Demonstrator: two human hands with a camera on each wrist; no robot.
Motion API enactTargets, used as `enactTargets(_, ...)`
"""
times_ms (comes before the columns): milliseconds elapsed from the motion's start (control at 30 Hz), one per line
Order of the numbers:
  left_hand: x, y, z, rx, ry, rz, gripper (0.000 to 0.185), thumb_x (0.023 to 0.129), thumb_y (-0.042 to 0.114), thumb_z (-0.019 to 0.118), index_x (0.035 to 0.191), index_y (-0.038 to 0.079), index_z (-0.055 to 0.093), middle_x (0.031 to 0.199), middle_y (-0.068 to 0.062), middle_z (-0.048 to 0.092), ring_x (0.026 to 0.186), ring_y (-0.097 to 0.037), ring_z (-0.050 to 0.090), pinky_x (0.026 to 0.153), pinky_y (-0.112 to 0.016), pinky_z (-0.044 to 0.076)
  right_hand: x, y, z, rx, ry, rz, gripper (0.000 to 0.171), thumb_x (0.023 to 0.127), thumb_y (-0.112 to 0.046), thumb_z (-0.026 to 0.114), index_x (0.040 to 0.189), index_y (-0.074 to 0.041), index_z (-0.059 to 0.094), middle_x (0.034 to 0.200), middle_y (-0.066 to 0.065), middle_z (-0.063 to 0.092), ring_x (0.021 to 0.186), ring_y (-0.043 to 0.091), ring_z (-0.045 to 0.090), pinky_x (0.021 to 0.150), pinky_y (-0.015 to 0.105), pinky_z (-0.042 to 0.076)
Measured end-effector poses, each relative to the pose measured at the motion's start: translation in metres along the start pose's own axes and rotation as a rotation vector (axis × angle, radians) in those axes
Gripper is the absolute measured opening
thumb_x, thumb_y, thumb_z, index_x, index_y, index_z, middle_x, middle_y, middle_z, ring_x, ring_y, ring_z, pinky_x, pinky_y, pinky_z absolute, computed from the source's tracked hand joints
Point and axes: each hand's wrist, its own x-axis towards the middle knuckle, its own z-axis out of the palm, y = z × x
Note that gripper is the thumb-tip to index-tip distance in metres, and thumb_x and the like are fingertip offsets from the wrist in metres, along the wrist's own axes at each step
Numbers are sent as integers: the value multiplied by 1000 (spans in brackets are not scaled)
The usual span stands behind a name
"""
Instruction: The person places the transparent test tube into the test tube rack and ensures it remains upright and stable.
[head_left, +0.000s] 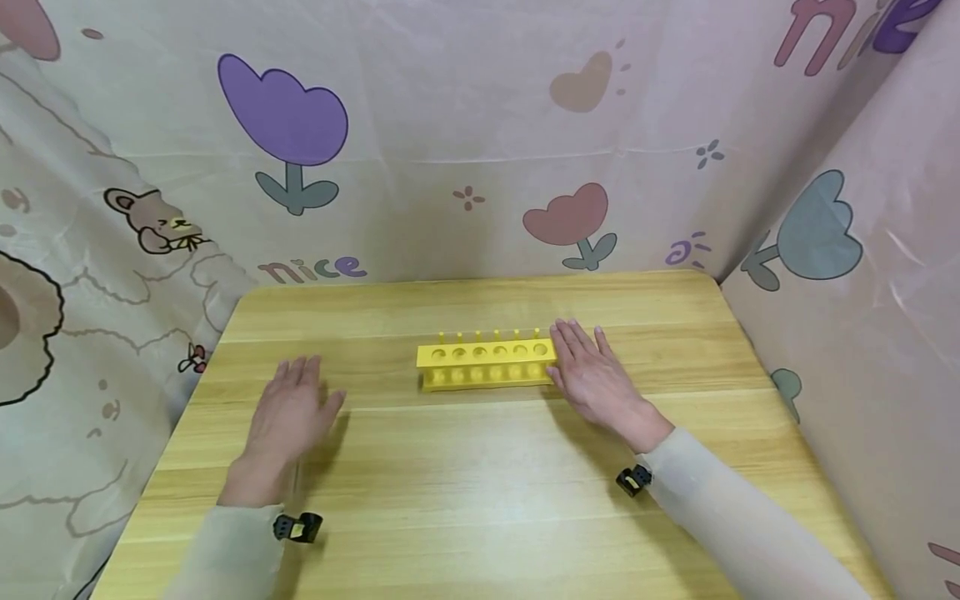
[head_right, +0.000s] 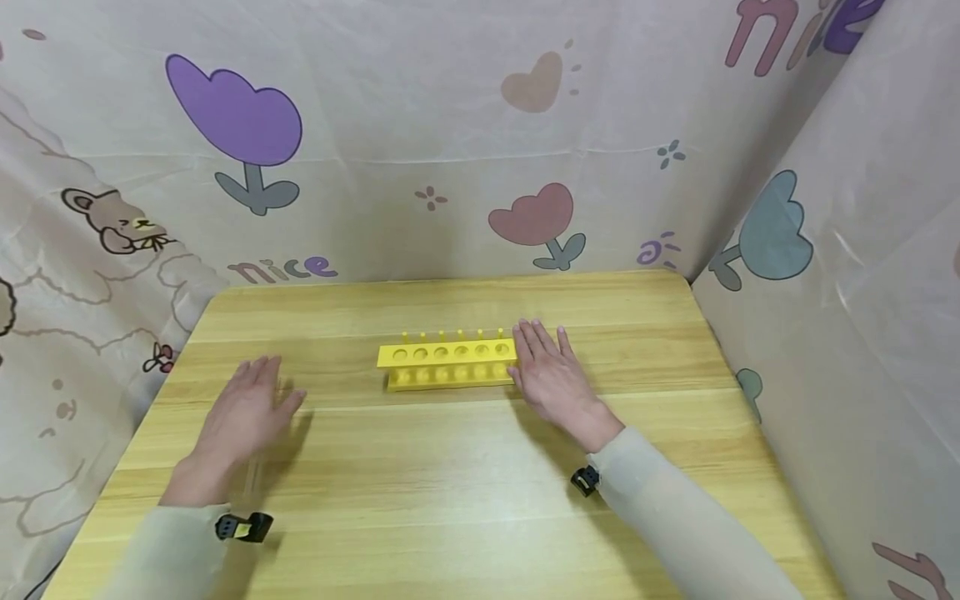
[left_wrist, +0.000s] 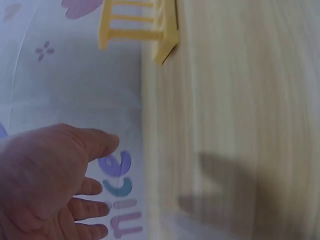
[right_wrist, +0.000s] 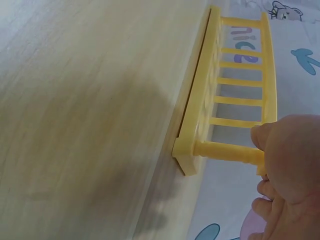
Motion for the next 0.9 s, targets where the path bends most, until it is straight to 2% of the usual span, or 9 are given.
enactTargets(133, -4, -13, -11, 28, -7, -20, 77, 110, 37, 50, 156, -19, 25, 158, -47, 26, 149, -64, 20, 122, -68, 17, 0, 0, 0, 1, 2, -2, 69, 114, -40, 40, 165, 3, 21, 173, 20, 21, 161, 39, 21, 128, 62, 15)
enactTargets(267, -10, -20, -18, 46, -38, -70, 78, 110, 40, 49, 155, -20, 27, 155, -48, 28, 143, -66, 26, 118, -71, 23, 1, 1, 1, 1, -1, 1, 70, 114, -41, 39, 165, 2, 20, 173, 20, 20, 161, 38, 20, 128, 61, 12)
enactTargets(367, -15, -22, -20, 67, -77, -108, 77, 108, 40, 52, 152, -20, 34, 150, -48, 37, 134, -68, 35, 109, -74, 33, 1, 0, 1, -3, -6, 2, 70, 114, -42, 38, 165, 2, 20, 173, 20, 20, 161, 38, 19, 128, 61, 11)
enactTargets(467, -20, -26, -20, 86, -127, -124, 71, 105, 40, 57, 141, -20, 47, 134, -46, 52, 120, -67, 47, 96, -73, 43, 1, -1, 1, -5, -13, 5, 71, 114, -43, 38, 165, 2, 19, 173, 21, 19, 162, 38, 18, 128, 61, 11)
enactTargets(567, -22, -29, -21, 91, -182, -137, 61, 103, 40, 62, 122, -17, 60, 107, -36, 64, 97, -56, 59, 79, -64, 51, 1, -2, 0, -10, -16, 11, 72, 114, -44, 38, 166, 2, 18, 174, 21, 19, 162, 38, 17, 129, 61, 10)
enactTargets(667, -22, -32, -20, 79, -257, -180, 51, 103, 43, 62, 100, -8, 65, 87, -20, 62, 77, -37, 58, 64, -50, 49, 1, -2, 1, -19, -16, 11, 73, 114, -45, 37, 166, 2, 17, 173, 22, 20, 162, 38, 17, 129, 61, 10)
enactTargets(733, -22, -33, -20, 63, -301, -212, 48, 103, 44, 62, 94, -2, 64, 82, -14, 60, 72, -29, 54, 60, -43, 45, 1, -3, 1, -23, -16, 9, 74, 114, -46, 38, 166, 2, 17, 173, 23, 20, 162, 38, 17, 129, 61, 10)
enactTargets(900, -18, -36, -19, 19, -369, -248, 46, 104, 44, 60, 93, -1, 64, 83, -12, 60, 72, -26, 52, 62, -40, 43, 0, -3, 1, -31, -15, 9, 75, 114, -46, 39, 166, 3, 16, 173, 23, 19, 162, 38, 17, 129, 61, 10)
